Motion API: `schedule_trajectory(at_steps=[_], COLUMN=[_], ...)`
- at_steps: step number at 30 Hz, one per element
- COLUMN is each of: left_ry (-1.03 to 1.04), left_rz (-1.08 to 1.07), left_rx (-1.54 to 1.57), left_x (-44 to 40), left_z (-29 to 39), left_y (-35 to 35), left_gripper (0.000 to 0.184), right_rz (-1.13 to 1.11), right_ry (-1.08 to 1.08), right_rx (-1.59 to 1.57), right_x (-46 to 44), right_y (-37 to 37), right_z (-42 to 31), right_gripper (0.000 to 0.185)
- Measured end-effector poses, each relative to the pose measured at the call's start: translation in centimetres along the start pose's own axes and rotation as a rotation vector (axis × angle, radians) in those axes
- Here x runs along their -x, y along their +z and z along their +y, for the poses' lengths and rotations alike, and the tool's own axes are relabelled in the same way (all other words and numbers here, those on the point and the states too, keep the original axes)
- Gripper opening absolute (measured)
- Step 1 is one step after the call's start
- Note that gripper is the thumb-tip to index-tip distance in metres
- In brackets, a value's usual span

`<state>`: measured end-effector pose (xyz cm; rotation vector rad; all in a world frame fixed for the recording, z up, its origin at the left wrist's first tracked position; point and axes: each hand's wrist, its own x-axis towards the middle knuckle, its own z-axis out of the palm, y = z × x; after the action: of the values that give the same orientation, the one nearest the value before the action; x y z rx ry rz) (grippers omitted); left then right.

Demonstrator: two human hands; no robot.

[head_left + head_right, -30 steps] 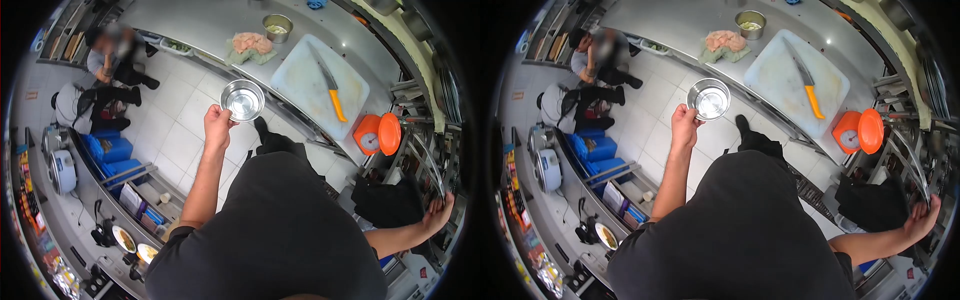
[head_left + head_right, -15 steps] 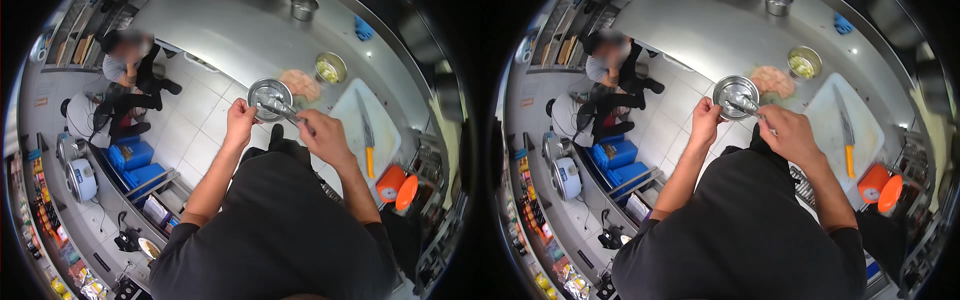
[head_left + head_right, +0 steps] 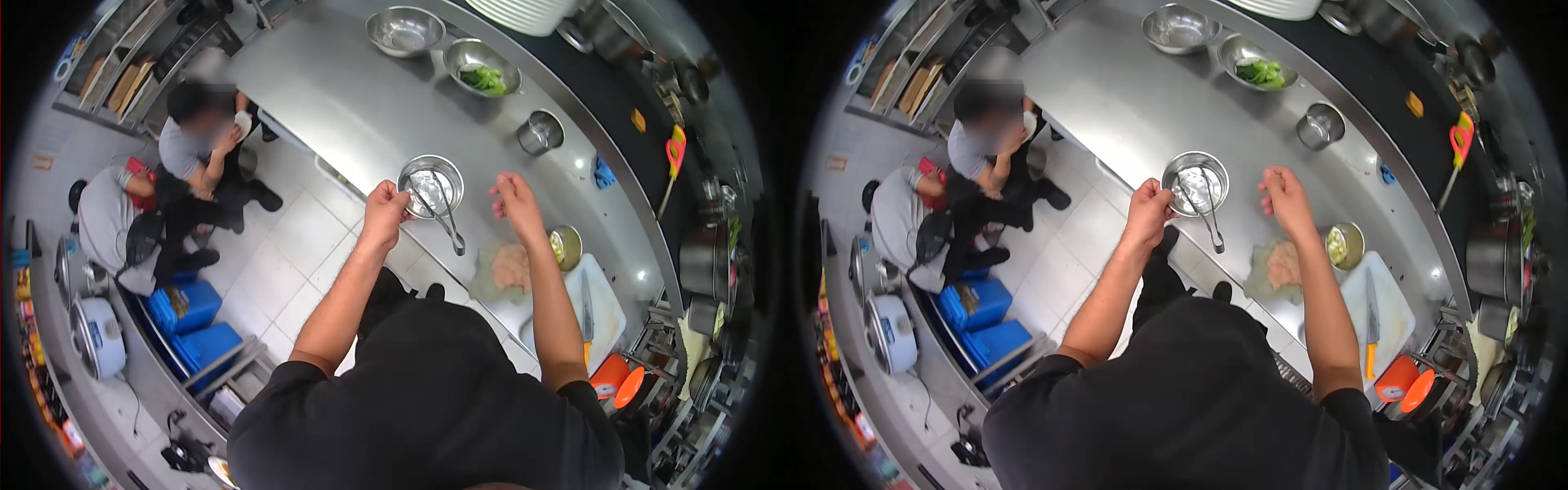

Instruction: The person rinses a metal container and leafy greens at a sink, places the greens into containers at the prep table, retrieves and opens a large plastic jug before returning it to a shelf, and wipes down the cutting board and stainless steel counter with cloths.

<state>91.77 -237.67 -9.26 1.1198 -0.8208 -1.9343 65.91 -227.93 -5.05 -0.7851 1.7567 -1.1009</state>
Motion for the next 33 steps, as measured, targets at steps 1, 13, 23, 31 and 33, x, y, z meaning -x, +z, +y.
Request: schedule_trajectory(at_steps=[1,13,23,31,33], left_ry=[0.024,-0.009,-0.031,-0.037,-0.041], left_rz=[-0.020,-0.320,-0.022,-0.060,-0.048], left_rx=[-0.047,-0.272,-0.285,-0.150,-0.149], left_x=[-2.7,-24.3,-41.8,-50.4,-51.6], left_z=[1.1,7.8,17.0,18.7,19.7], left_y=[-0.6,-3.9,-0.2,0.5,-0.1], left_gripper=[0.020,0.024,0.071,0.043,0.036], right_rz=[0.020,0.016,0.204,0.262,0.239], right_ry=[0.077,0.268,0.256,0.265,0.107], right_rx=[-0.051,0.122,0.161,0.326,0.487], right_x=[-3.5,-19.4,-22.8,-33.8,-37.5], right_y=[1.0,14.8,12.8,3.5,1.6], right_z=[-0.3,-3.0,-9.9,-16.7,-17.3], right_gripper=[0.042,0.024,0.021,0.026,0.026])
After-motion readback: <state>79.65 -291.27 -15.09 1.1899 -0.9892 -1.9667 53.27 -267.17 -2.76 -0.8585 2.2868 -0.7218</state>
